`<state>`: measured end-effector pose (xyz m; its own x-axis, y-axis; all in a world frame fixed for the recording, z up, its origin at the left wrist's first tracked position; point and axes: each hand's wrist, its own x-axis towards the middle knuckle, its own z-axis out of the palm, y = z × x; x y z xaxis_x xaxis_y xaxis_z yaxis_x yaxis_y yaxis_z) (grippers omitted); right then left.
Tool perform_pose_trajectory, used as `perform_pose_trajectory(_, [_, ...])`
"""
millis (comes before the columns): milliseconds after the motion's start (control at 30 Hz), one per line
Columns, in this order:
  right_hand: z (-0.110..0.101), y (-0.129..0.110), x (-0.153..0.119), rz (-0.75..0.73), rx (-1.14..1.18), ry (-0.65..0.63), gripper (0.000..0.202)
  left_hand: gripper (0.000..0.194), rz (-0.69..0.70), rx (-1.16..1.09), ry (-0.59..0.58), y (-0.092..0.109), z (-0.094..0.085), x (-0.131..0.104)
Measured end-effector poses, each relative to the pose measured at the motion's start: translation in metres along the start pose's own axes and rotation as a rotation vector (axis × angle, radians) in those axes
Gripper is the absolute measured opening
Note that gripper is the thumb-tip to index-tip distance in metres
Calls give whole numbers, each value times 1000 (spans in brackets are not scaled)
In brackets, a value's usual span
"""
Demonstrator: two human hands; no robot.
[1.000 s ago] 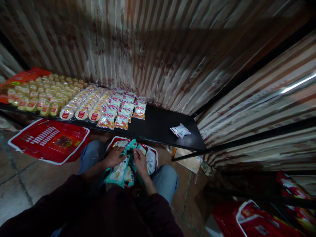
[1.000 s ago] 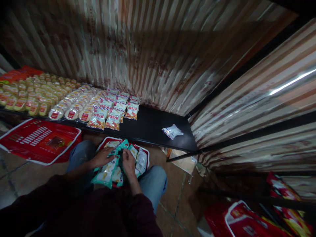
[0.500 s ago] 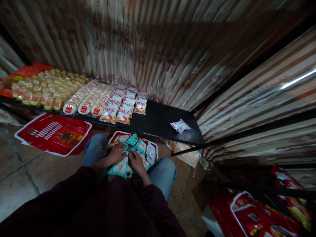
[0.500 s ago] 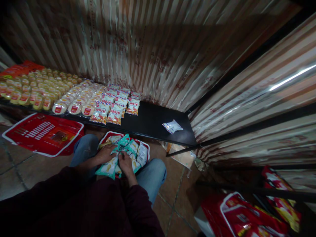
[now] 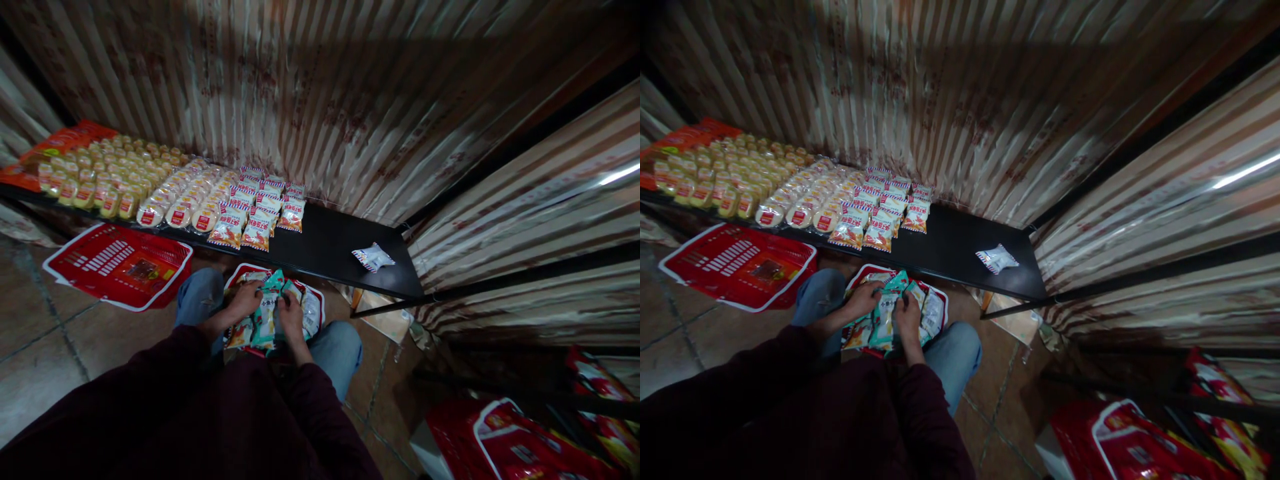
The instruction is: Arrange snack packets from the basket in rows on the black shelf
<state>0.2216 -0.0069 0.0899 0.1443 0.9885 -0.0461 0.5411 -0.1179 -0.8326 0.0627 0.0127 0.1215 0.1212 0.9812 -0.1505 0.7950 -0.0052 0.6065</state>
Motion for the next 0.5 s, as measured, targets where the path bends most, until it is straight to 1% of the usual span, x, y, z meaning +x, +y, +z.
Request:
perform_pose_trajectory(67, [-1,-4,-5,-119,-91,62,41,37,-18,23,44,1,2,1])
perform_pose_trajectory(100, [-1,-6,-10,-189,-130,65,41,37,-34,38,61,-1,3,3])
perform_pose_trajectory(167, [0,-8,-21,-317,-198,11,41,37,-68,69,74,-6,6,9])
perform_pose_trajectory(233, [1,-7,-33,-405,-258,-76,40,37,-86,95,51,-13,9,18])
perform_pose_trajectory(300, [4,-3,-40,-431,-295,-131,44,40,-84,115,13,-19,12,27])
perform_pose_trajectory(333, [5,0,-42,-429,-305,-139,47,42,-77,124,-5,-22,13,31])
perform_pose_trajectory(433, [8,7,-42,-415,-315,-132,50,48,-35,152,-48,-24,15,38])
perform_pose_trajectory(500, [10,10,-40,-412,-314,-124,50,46,-7,173,-65,-24,15,40])
